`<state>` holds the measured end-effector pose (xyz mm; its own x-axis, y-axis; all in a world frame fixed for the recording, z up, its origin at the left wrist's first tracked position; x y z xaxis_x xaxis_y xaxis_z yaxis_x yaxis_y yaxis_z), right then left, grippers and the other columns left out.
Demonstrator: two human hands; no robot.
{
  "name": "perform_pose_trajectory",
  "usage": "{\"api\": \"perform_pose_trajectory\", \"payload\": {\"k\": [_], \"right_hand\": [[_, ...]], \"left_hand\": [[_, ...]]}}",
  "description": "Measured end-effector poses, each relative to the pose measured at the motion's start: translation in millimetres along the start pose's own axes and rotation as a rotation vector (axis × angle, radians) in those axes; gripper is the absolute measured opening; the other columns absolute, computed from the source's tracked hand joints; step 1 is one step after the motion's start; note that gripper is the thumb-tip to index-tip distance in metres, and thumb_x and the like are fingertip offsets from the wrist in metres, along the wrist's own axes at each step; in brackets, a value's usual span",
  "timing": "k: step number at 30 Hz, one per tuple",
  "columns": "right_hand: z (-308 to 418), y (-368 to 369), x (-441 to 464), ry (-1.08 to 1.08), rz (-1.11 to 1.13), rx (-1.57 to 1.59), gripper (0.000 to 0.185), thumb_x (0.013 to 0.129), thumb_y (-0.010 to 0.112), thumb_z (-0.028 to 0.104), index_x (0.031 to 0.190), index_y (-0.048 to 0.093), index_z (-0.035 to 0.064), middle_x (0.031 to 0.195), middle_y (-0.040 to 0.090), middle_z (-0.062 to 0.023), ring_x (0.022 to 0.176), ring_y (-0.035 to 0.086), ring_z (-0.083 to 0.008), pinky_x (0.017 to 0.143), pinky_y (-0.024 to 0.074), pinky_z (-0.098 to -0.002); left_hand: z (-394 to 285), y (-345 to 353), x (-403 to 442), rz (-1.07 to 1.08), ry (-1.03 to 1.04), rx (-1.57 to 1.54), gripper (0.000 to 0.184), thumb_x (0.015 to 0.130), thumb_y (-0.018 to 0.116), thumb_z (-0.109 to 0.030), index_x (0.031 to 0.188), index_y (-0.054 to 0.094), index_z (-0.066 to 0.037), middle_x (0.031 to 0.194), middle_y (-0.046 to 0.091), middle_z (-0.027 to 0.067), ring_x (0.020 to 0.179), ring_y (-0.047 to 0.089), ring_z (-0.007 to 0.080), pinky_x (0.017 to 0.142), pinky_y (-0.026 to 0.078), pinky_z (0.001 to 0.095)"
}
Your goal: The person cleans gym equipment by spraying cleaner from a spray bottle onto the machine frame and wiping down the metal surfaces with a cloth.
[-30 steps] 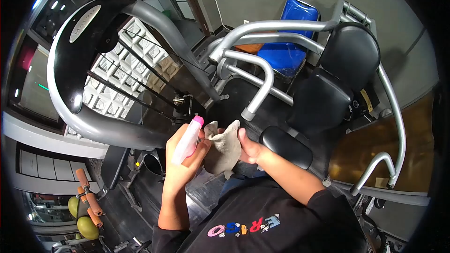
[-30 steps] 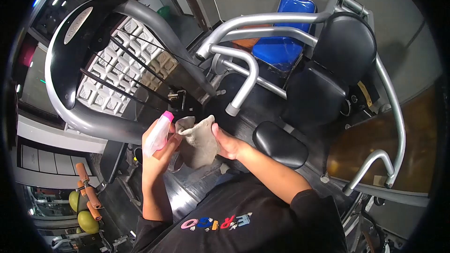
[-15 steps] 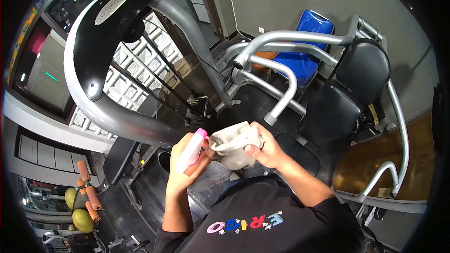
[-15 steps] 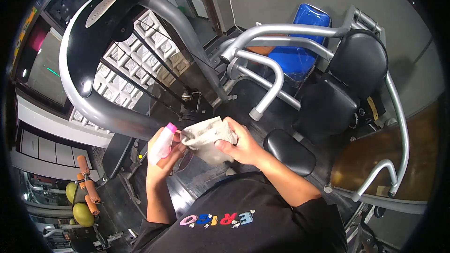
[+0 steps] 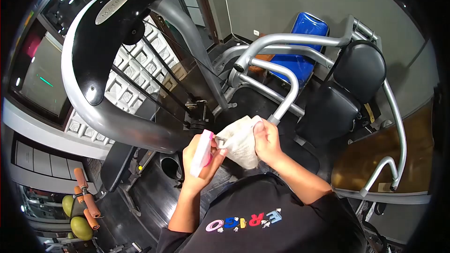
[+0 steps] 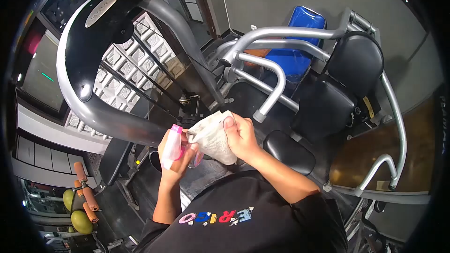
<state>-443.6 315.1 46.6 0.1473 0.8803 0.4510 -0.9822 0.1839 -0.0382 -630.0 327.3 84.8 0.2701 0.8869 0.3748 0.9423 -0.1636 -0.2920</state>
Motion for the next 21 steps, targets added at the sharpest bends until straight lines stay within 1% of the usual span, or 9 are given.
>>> {"api": "perform_pose_trajectory", "payload": {"k": [2,3,7,9,11,14,15,18,21], "right_hand": [[-47.1,11.8,-0.7,0.217,-0.043,0.157,0.041,0.108,0.044,0.034,0.089,0.061,0.0017,0.072,0.058,0.0015,0.071,0.055,-0.0061,0.064,0.0439,-0.0275],[-72.5,24.4,-5.8,0.359,0.069,0.283,0.037,0.108,0.045,0.034,0.094,0.063,0.005,0.083,0.061,0.0049,0.082,0.054,-0.0025,0.072,0.0451,-0.0254],[-119.4,69.3,-57.6,0.784,0.314,0.64,0.031,0.107,0.048,0.039,0.103,0.063,0.0115,0.094,0.063,0.0052,0.086,0.056,-0.0036,0.078,0.0474,-0.025],[-132.1,70.4,-82.2,0.861,0.346,0.728,0.033,0.107,0.046,0.039,0.113,0.062,0.0111,0.104,0.066,0.0005,0.096,0.061,-0.0078,0.087,0.0503,-0.028],[-150.9,70.6,-108.6,0.998,0.381,0.987,0.04,0.105,0.048,0.045,0.124,0.059,0.0108,0.114,0.066,-0.0023,0.107,0.063,-0.0115,0.093,0.0521,-0.0322],[-148.5,77.5,-130.1,1.109,0.443,1.197,0.054,0.098,0.058,0.051,0.134,0.054,0.011,0.123,0.065,-0.0037,0.113,0.063,-0.0152,0.095,0.0535,-0.0367],[-147.0,77.9,-126.4,1.115,0.462,1.193,0.054,0.098,0.058,0.051,0.134,0.054,0.011,0.123,0.065,-0.0037,0.113,0.063,-0.0152,0.095,0.0535,-0.0367],[-126.1,89.9,-107.5,1.005,0.703,1.154,0.077,0.081,0.08,0.049,0.138,0.05,0.0061,0.127,0.062,-0.0073,0.119,0.06,-0.0189,0.099,0.0503,-0.0378],[-112.0,105.7,-85.6,0.93,0.778,0.966,0.08,0.079,0.084,0.044,0.138,0.049,0.0043,0.129,0.06,-0.0077,0.122,0.057,-0.0187,0.102,0.0475,-0.0366]], "left_hand": [[1.0,-0.8,0.8,0.056,-0.031,-0.017,0.024,0.08,0.079,-0.004,0.094,0.059,-0.003,0.075,0.06,0.0011,0.063,0.052,0.0071,0.061,0.045,0.0237],[3.5,-0.2,0.4,0.11,-0.062,-0.03,0.022,0.08,0.078,-0.003,0.093,0.06,-0.003,0.075,0.06,0.0018,0.063,0.053,0.0076,0.061,0.046,0.0238],[31.9,17.5,-18.2,0.274,-0.04,0.005,0.016,0.082,0.074,-0.009,0.094,0.064,-0.003,0.079,0.066,0.0092,0.07,0.066,0.0206,0.066,0.051,0.0326],[32.9,19.8,-24.3,0.251,-0.034,0.01,0.015,0.081,0.074,-0.008,0.088,0.062,-0.003,0.075,0.06,0.0044,0.064,0.055,0.011,0.06,0.045,0.0275],[37.0,12.2,-24.7,0.242,-0.099,-0.033,0.014,0.081,0.074,-0.009,0.088,0.062,-0.003,0.074,0.059,0.0037,0.063,0.053,0.0108,0.059,0.043,0.0273],[43.3,-1.1,-23.7,0.202,-0.156,-0.139,0.016,0.081,0.074,-0.009,0.089,0.062,-0.003,0.073,0.059,0.0027,0.063,0.051,0.0097,0.058,0.041,0.0266],[42.5,-6.9,-21.5,0.195,-0.133,-0.115,0.016,0.081,0.074,-0.01,0.09,0.062,-0.003,0.073,0.058,0.0022,0.063,0.051,0.009,0.058,0.04,0.0261],[42.1,-25.5,-21.8,0.16,-0.123,-0.102,0.017,0.081,0.074,-0.01,0.09,0.062,-0.003,0.072,0.057,0.0016,0.063,0.051,0.0081,0.057,0.039,0.0255],[26.8,-42.5,-17.4,0.137,-0.068,-0.077,0.015,0.081,0.074,-0.008,0.089,0.062,-0.003,0.072,0.058,0.0028,0.062,0.055,0.0094,0.056,0.041,0.0267]]}}
Point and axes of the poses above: each hand's wrist, its own x-axis towards the middle knuckle, its own y-axis out of the palm, z = x × y, the point moved 7 cm from there along x, towards the middle knuckle
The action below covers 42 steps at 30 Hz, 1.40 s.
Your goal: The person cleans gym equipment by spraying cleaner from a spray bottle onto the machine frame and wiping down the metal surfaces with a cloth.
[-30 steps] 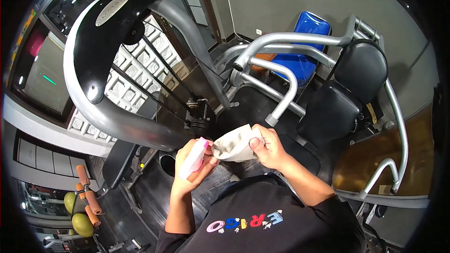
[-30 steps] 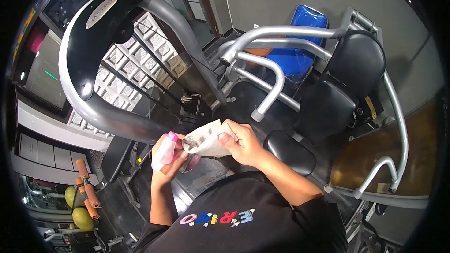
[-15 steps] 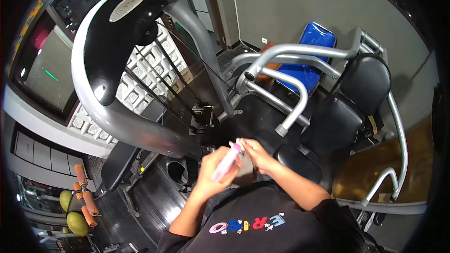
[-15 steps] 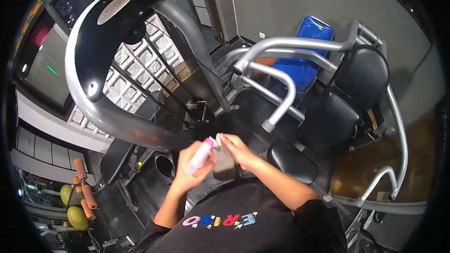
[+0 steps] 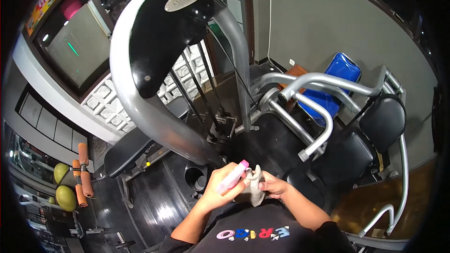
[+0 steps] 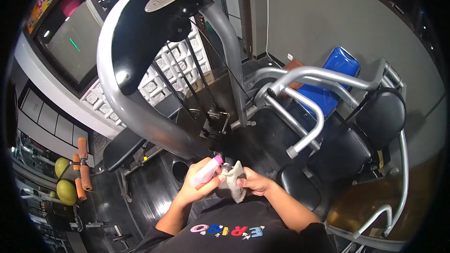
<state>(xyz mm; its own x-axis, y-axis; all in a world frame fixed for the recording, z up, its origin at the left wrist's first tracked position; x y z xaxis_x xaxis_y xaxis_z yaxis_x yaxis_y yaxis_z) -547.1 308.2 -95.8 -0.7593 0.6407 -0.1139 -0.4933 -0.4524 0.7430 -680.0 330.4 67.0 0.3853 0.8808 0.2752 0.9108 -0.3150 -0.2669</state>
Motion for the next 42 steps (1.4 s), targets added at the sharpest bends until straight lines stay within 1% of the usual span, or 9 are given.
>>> {"api": "perform_pose_trajectory", "payload": {"k": [5,10,14,17,20,24,29,34,42], "right_hand": [[6.8,5.5,18.6,0.029,-0.003,-0.103,0.084,0.07,0.09,0.047,0.132,0.053,0.0023,0.123,0.062,-0.0068,0.12,0.058,-0.0187,0.102,0.0461,-0.0352],[84.5,77.2,22.9,-0.208,-0.054,-0.465,0.041,0.078,0.079,0.005,0.114,0.062,0.0022,0.109,0.064,-0.003,0.103,0.06,-0.0101,0.09,0.0481,-0.0278],[78.8,59.0,38.1,-0.255,-0.054,-0.569,0.045,0.074,0.081,0.008,0.114,0.059,0.0043,0.108,0.062,-0.0017,0.104,0.058,-0.0098,0.092,0.0476,-0.0285],[59.2,67.1,67.8,-0.25,-0.125,-0.348,0.061,0.072,0.083,0.011,0.124,0.051,0.0067,0.112,0.059,-0.0015,0.107,0.057,-0.0122,0.096,0.0459,-0.03],[14.8,83.8,86.3,-0.091,-0.013,-0.021,0.08,0.072,0.08,0.005,0.142,0.043,0.0081,0.13,0.06,-0.011,0.119,0.059,-0.0216,0.103,0.0465,-0.0362],[-9.6,90.7,91.0,0.071,0.175,0.036,0.092,0.076,0.079,0.007,0.155,0.031,0.0067,0.143,0.052,-0.011,0.131,0.052,-0.0218,0.111,0.04,-0.0352],[-15.8,78.8,92.4,0.195,0.215,-0.046,0.079,0.076,0.077,-0.001,0.146,0.043,0.0033,0.135,0.058,-0.008,0.126,0.055,-0.0173,0.106,0.0444,-0.0311],[-19.9,61.0,82.7,0.232,0.176,-0.08,0.043,0.077,0.076,-0.002,0.118,0.064,0.0033,0.109,0.067,-0.0017,0.106,0.063,-0.0131,0.097,0.0479,-0.028],[3.8,39.6,73.4,0.274,0.176,-0.055,0.051,0.077,0.081,0.004,0.124,0.062,0.0054,0.117,0.065,-0.0018,0.109,0.061,-0.0121,0.098,0.048,-0.0286]], "left_hand": [[-12.6,-17.5,-7.6,0.05,0.056,0.084,0.016,0.081,0.076,-0.005,0.09,0.063,-0.004,0.075,0.062,0.0052,0.062,0.061,0.0159,0.058,0.046,0.0281],[-18.1,-49.1,-22.7,0.046,0.015,0.084,0.021,0.077,0.079,-0.005,0.09,0.063,-0.004,0.083,0.066,0.0079,0.071,0.065,0.0182,0.064,0.049,0.0296],[-28.2,-70.9,-30.0,-0.018,0.118,0.151,0.023,0.073,0.079,-0.002,0.09,0.063,-0.002,0.084,0.067,0.009,0.072,0.067,0.0236,0.066,0.051,0.0318],[-24.7,-87.5,-39.2,-0.029,0.195,0.17,0.023,0.073,0.077,-0.002,0.092,0.064,-0.002,0.085,0.068,0.01,0.073,0.067,0.0259,0.067,0.053,0.0333],[-21.5,-97.6,-44.9,0.013,0.13,0.153,0.023,0.073,0.076,-0.002,0.094,0.065,-0.002,0.086,0.069,0.0117,0.073,0.067,0.0268,0.068,0.054,0.0346],[-20.9,-93.6,-51.9,0.205,0.125,0.175,0.029,0.073,0.078,-0.009,0.099,0.067,-0.003,0.091,0.07,0.0109,0.079,0.07,0.0291,0.071,0.055,0.0364],[-18.5,-82.1,-48.1,0.396,0.052,0.109,0.035,0.071,0.079,-0.009,0.104,0.068,-0.005,0.093,0.069,0.0119,0.082,0.069,0.0326,0.073,0.055,0.0373],[-20.8,-79.1,-30.6,0.388,0.056,0.167,0.036,0.071,0.078,-0.008,0.105,0.067,-0.005,0.092,0.068,0.0109,0.082,0.068,0.0321,0.073,0.055,0.0375],[-24.7,-54.3,2.5,0.322,0.042,0.15,0.039,0.071,0.078,-0.013,0.107,0.066,-0.004,0.093,0.067,0.0115,0.084,0.067,0.0345,0.074,0.054,0.0393]]}}
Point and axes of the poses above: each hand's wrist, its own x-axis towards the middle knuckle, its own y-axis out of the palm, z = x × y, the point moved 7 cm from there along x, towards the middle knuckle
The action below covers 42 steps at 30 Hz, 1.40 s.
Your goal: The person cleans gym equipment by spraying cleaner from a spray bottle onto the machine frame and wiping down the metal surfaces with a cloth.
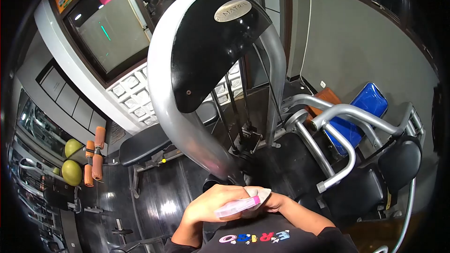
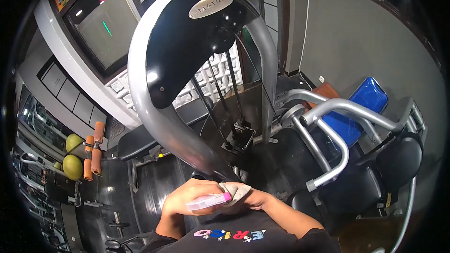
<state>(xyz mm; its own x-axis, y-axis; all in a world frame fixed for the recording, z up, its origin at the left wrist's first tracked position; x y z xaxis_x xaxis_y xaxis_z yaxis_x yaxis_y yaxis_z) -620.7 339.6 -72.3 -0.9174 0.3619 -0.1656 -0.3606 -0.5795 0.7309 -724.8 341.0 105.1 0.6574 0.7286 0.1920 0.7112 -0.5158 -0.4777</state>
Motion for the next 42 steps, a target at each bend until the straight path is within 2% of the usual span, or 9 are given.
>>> {"api": "perform_pose_trajectory", "payload": {"k": [8,12,16,20,24,28,32,35,42], "right_hand": [[-9.0,-14.3,0.8,0.268,0.191,-0.055,0.06,0.069,0.082,0.002,0.126,0.063,0.0036,0.116,0.067,-0.0034,0.106,0.062,-0.0119,0.095,0.0492,-0.0283],[20.5,5.6,-3.0,0.211,0.389,-0.419,0.053,0.067,0.079,-0.001,0.119,0.067,0.0029,0.111,0.067,-0.0028,0.102,0.062,-0.0136,0.091,0.0495,-0.0292],[97.9,19.4,-12.9,-0.5,0.33,-0.806,0.047,0.068,0.078,0.005,0.113,0.067,0.0011,0.112,0.068,-0.009,0.102,0.064,-0.0172,0.092,0.0482,-0.0306],[105.3,-21.2,-25.1,-0.416,0.132,-0.778,0.044,0.077,0.075,0.007,0.118,0.064,-0.0025,0.108,0.071,-0.0087,0.103,0.065,-0.0157,0.094,0.0487,-0.0319],[82.8,-20.8,-22.8,-0.1,0.021,-0.311,0.04,0.092,0.064,0.012,0.128,0.059,-0.0022,0.119,0.067,-0.008,0.109,0.062,-0.0147,0.097,0.0482,-0.0324],[60.6,-36.7,-18.3,-0.024,-0.057,0.063,0.044,0.093,0.056,0.01,0.135,0.052,-0.0027,0.129,0.063,-0.0137,0.117,0.062,-0.0229,0.105,0.0465,-0.0386],[76.7,-59.0,-26.9,-0.125,-0.158,0.497,0.056,0.094,0.054,0.033,0.14,0.047,0.0014,0.129,0.062,-0.0185,0.12,0.061,-0.0328,0.105,0.0469,-0.0486],[113.3,-70.8,-28.6,-0.295,-0.089,0.335,0.063,0.096,0.051,0.044,0.143,0.046,0.0033,0.127,0.062,-0.0261,0.114,0.063,-0.0395,0.1,0.0503,-0.0508],[120.3,-82.9,-57.3,-0.543,-0.514,0.102,0.04,0.104,0.05,0.018,0.141,0.046,0.0036,0.139,0.056,-0.0113,0.128,0.055,-0.0236,0.109,0.0419,-0.039]], "left_hand": [[-17.0,13.8,5.4,0.059,-0.015,0.126,0.043,0.07,0.077,-0.018,0.109,0.063,-0.005,0.095,0.066,0.0128,0.084,0.065,0.0367,0.07,0.052,0.0416],[-18.5,15.2,-3.5,-0.031,-0.072,0.12,0.036,0.074,0.076,-0.014,0.107,0.065,-0.002,0.092,0.068,0.0124,0.081,0.068,0.0328,0.071,0.055,0.0387],[-17.3,7.7,-14.8,-0.429,-0.027,0.065,0.024,0.077,0.074,-0.01,0.096,0.067,0.001,0.079,0.066,0.0122,0.072,0.067,0.0282,0.066,0.053,0.0359],[3.7,17.1,-33.5,-0.751,-0.232,-0.082,0.013,0.086,0.07,-0.008,0.092,0.063,0.001,0.082,0.063,0.0096,0.071,0.063,0.0166,0.064,0.048,0.0306],[43.7,43.6,-58.7,-1.019,-0.36,-0.482,0.021,0.093,0.065,-0.011,0.107,0.061,0.004,0.095,0.066,0.0108,0.078,0.064,0.0149,0.066,0.052,0.0277],[58.7,56.1,-87.8,-1.226,-0.45,-0.484,0.03,0.096,0.065,-0.015,0.117,0.06,0.005,0.098,0.066,0.013,0.087,0.066,0.0162,0.066,0.056,0.0286],[51.6,62.8,-102.5,-1.298,-0.405,-0.424,0.028,0.096,0.066,-0.021,0.107,0.06,0.004,0.096,0.066,0.012,0.077,0.067,0.0168,0.069,0.055,0.0295],[62.1,75.2,-107.7,-1.313,-0.384,-0.461,0.032,0.097,0.065,-0.029,0.104,0.06,0.002,0.095,0.065,0.0124,0.073,0.068,0.018,0.071,0.055,0.0305],[49.9,61.8,-95.5,-1.149,-0.307,-0.605,0.036,0.097,0.065,-0.033,0.103,0.06,0.001,0.094,0.065,0.0139,0.071,0.065,0.0174,0.065,0.054,0.0287]]}}
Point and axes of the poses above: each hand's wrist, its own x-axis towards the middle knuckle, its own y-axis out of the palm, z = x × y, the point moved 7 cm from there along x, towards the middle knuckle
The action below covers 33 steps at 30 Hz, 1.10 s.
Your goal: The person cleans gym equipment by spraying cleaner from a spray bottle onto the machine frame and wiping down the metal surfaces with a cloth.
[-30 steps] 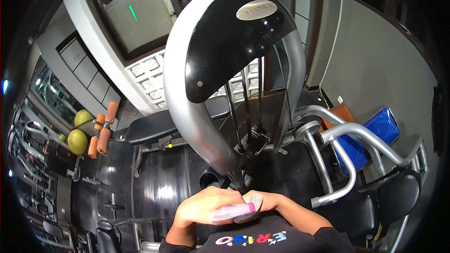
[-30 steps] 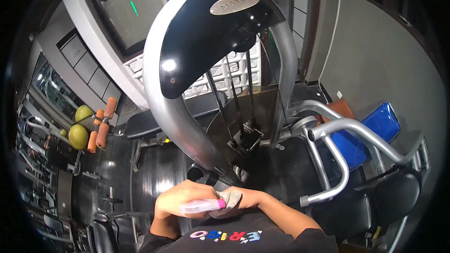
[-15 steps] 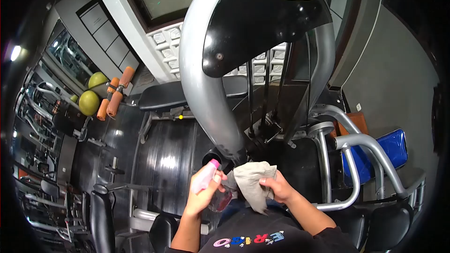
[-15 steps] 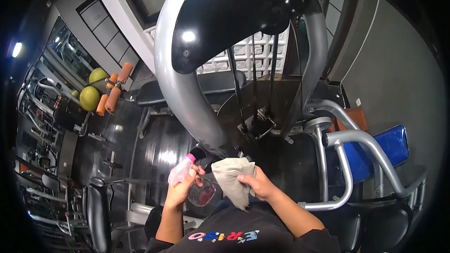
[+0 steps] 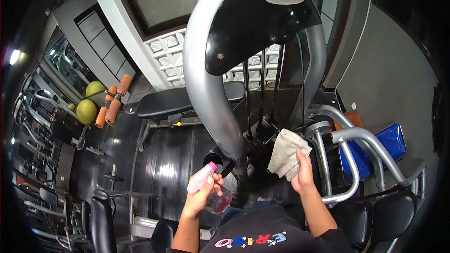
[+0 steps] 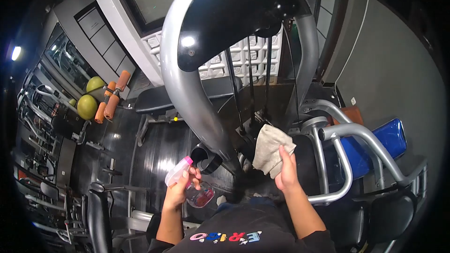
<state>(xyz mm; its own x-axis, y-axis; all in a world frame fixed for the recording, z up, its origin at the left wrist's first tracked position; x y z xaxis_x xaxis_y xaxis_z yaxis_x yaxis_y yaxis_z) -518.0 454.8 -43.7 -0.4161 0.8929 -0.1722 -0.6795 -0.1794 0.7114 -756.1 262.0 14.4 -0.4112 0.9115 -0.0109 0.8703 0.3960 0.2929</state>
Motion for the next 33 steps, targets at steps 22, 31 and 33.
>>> {"api": "perform_pose_trajectory", "payload": {"k": [22,31,33], "right_hand": [[-11.4,58.3,-29.2,-0.29,0.032,-0.048,0.038,0.099,0.057,0.019,0.133,0.051,0.0047,0.13,0.06,-0.0072,0.122,0.057,-0.0197,0.107,0.0424,-0.0359],[-18.2,29.0,-26.3,-0.286,-0.016,-0.043,0.033,0.098,0.056,0.016,0.129,0.054,0.0025,0.125,0.063,-0.0087,0.118,0.059,-0.0197,0.104,0.0444,-0.0352],[-15.5,23.7,-27.5,-0.281,-0.046,-0.075,0.03,0.099,0.056,0.014,0.126,0.057,-0.0001,0.123,0.064,-0.0093,0.116,0.059,-0.0188,0.103,0.0437,-0.0342]], "left_hand": [[-232.0,60.8,104.8,0.441,0.423,0.641,0.02,0.095,0.061,-0.019,0.093,0.057,0.0,0.074,0.057,0.0059,0.057,0.058,0.0122,0.056,0.047,0.0271],[-223.7,54.5,133.4,0.366,0.407,0.645,0.017,0.093,0.061,-0.014,0.094,0.059,0.002,0.074,0.061,0.0083,0.054,0.06,0.0138,0.056,0.048,0.0289],[-220.3,54.3,133.7,0.351,0.396,0.643,0.017,0.093,0.061,-0.014,0.093,0.059,0.002,0.075,0.061,0.0082,0.054,0.06,0.0136,0.055,0.048,0.0284]]}}
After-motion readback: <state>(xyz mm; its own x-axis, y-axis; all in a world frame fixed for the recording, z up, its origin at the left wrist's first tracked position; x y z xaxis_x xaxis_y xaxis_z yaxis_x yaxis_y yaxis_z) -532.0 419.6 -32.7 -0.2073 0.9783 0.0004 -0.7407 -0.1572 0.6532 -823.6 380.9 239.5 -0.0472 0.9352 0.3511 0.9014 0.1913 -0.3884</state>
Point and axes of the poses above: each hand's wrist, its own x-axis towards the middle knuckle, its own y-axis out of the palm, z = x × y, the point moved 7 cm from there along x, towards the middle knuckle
